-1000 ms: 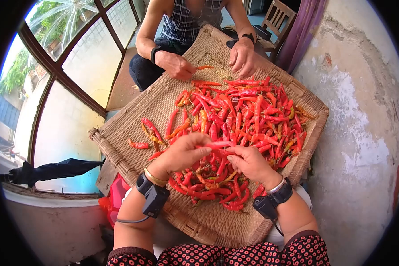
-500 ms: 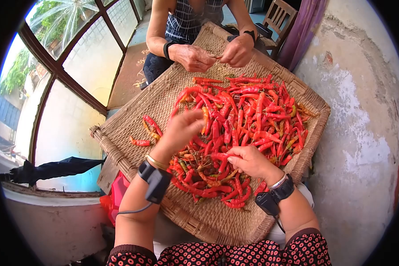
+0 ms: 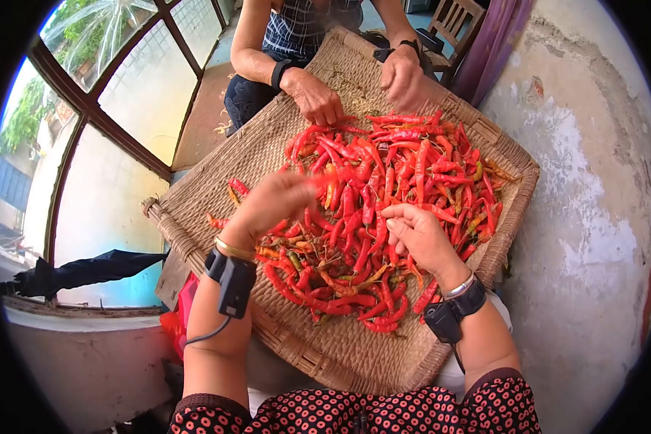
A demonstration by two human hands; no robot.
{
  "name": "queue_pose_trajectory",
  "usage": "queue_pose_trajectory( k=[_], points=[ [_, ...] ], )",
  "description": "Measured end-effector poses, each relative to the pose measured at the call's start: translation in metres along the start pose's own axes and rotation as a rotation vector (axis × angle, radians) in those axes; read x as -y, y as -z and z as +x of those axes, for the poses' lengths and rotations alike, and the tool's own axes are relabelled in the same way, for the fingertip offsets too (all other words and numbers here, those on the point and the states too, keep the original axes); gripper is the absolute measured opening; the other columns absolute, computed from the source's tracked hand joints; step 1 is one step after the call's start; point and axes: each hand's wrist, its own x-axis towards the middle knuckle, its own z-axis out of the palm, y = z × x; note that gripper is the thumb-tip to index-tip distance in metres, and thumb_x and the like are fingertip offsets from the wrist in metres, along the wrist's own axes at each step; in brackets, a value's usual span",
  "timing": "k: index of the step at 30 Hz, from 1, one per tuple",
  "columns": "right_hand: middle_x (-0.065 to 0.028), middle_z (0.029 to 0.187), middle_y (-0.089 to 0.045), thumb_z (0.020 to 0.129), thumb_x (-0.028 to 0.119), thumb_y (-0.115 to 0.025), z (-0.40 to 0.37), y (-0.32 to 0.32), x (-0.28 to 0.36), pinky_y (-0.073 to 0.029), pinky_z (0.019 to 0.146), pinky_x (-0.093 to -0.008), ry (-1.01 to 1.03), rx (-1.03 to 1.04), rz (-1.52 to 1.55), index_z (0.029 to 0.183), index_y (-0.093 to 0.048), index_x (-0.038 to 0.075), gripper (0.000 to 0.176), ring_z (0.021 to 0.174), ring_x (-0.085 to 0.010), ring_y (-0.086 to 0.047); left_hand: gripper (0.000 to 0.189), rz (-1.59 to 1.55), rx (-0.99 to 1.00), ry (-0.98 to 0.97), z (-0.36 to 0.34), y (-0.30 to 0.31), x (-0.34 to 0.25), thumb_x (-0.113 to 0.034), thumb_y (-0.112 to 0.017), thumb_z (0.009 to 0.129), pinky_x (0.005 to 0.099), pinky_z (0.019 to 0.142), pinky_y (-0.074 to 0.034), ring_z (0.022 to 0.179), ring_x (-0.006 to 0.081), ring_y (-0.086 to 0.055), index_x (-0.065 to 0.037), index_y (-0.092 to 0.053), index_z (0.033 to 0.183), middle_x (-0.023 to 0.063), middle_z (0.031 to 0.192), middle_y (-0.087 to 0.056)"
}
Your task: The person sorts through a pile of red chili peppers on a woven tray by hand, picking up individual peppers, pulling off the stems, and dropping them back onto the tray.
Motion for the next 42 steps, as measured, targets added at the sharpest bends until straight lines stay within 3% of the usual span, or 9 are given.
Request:
queue_pose_trajectory(
  k=[2,5,8,16,20,24,26,30,42],
  points=[
    [-0.0016,0.066,-0.054,0.086,0.016,-0.053,0.0,-0.001,0.001,-0.042,0.047,-0.0192,-0.004,-0.013,-0.01,0.104,-0.054,0.0,0.024,0.052,-0.0051,-0.05,0.031,-0.715,-0.458,-0.359,0.02,-0.003,0.013,-0.023,-0.058,0.084,0.027,0.06,-0.047,0.067,0.0108,-0.057,0.001,-0.059,0.103,0.0027,0.076,-0.062],
    [-0.0014,0.066,-0.055,0.085,0.014,-0.055,-0.002,-0.005,0.001,-0.043,0.048,-0.0206,-0.021,0.01,-0.076,0.102,-0.056,0.0,0.023,0.053,-0.0058,-0.051,0.031,-0.063,-0.646,-0.452,0.037,0.009,0.045,-0.023,-0.059,0.082,0.033,0.065,-0.048,0.073,0.02,-0.06,0.0,-0.059,0.103,0.0104,0.084,-0.062],
    [-0.0011,0.066,-0.056,0.084,0.013,-0.056,-0.003,-0.006,0.005,-0.044,0.05,-0.0216,-0.009,0.016,-0.083,0.1,-0.057,0.0,0.021,0.055,-0.0065,-0.052,0.027,0.696,-0.567,-0.283,0.026,0.01,0.051,-0.022,-0.06,0.078,0.0401,0.067,-0.047,0.076,0.0307,-0.06,-0.002,-0.06,0.096,0.0171,0.085,-0.061],
    [-0.0009,0.065,-0.056,0.084,0.013,-0.056,-0.003,-0.009,0.004,-0.045,0.051,-0.0219,0.006,0.015,-0.148,0.098,-0.058,0.0,0.02,0.056,-0.0064,-0.053,0.024,0.825,-0.45,-0.065,0.028,0.01,0.065,-0.021,-0.065,0.069,0.0401,0.06,-0.046,0.066,0.032,-0.059,-0.005,-0.063,0.087,0.0153,0.069,-0.06],
    [-0.0003,0.065,-0.056,0.083,0.013,-0.056,-0.004,-0.009,0.008,-0.045,0.051,-0.0219,-0.026,0.028,-0.157,0.098,-0.058,0.0,0.02,0.057,-0.0061,-0.053,0.019,0.687,-0.318,-0.033,0.017,0.026,0.049,-0.026,-0.062,0.073,0.0351,0.056,-0.046,0.059,0.0251,-0.059,-0.007,-0.066,0.077,0.0101,0.063,-0.061],
    [0.0001,0.065,-0.056,0.084,0.014,-0.056,-0.004,-0.009,0.006,-0.045,0.051,-0.0218,-0.014,0.027,-0.166,0.098,-0.058,0.0,0.02,0.056,-0.0061,-0.053,0.022,-0.418,-0.439,-0.141,0.027,0.017,0.038,-0.019,-0.057,0.086,0.022,0.049,-0.041,0.054,0.0042,-0.049,0.001,-0.063,0.09,-0.0018,0.059,-0.054],
    [-0.0003,0.064,-0.055,0.083,0.014,-0.056,-0.004,-0.009,0.005,-0.044,0.051,-0.0219,-0.017,0.023,-0.163,0.097,-0.059,0.0,0.02,0.056,-0.0062,-0.053,0.019,-0.197,-0.633,-0.173,0.032,0.016,0.042,-0.019,-0.06,0.083,0.0221,0.047,-0.04,0.051,0.0046,-0.047,-0.001,-0.065,0.087,0.0002,0.055,-0.053],
    [-0.0003,0.062,-0.055,0.083,0.015,-0.057,-0.003,-0.01,0.007,-0.044,0.051,-0.0223,-0.012,0.011,-0.222,0.096,-0.059,0.001,0.019,0.055,-0.0064,-0.053,0.031,0.749,-0.469,-0.028,0.035,-0.001,0.061,-0.034,-0.06,0.075,0.0432,0.059,-0.046,0.065,0.0343,-0.059,-0.004,-0.063,0.07,0.017,0.067,-0.059],
    [-0.0011,0.059,-0.053,0.081,0.015,-0.058,-0.003,-0.013,0.006,-0.042,0.051,-0.0244,0.034,0.017,-0.302,0.095,-0.059,0.001,0.019,0.054,-0.0078,-0.051,0.021,0.77,-0.366,0.095,0.023,0.012,0.057,-0.027,-0.059,0.069,0.0414,0.063,-0.048,0.071,0.0312,-0.06,-0.007,-0.065,0.07,0.0134,0.07,-0.062]
  ],
)
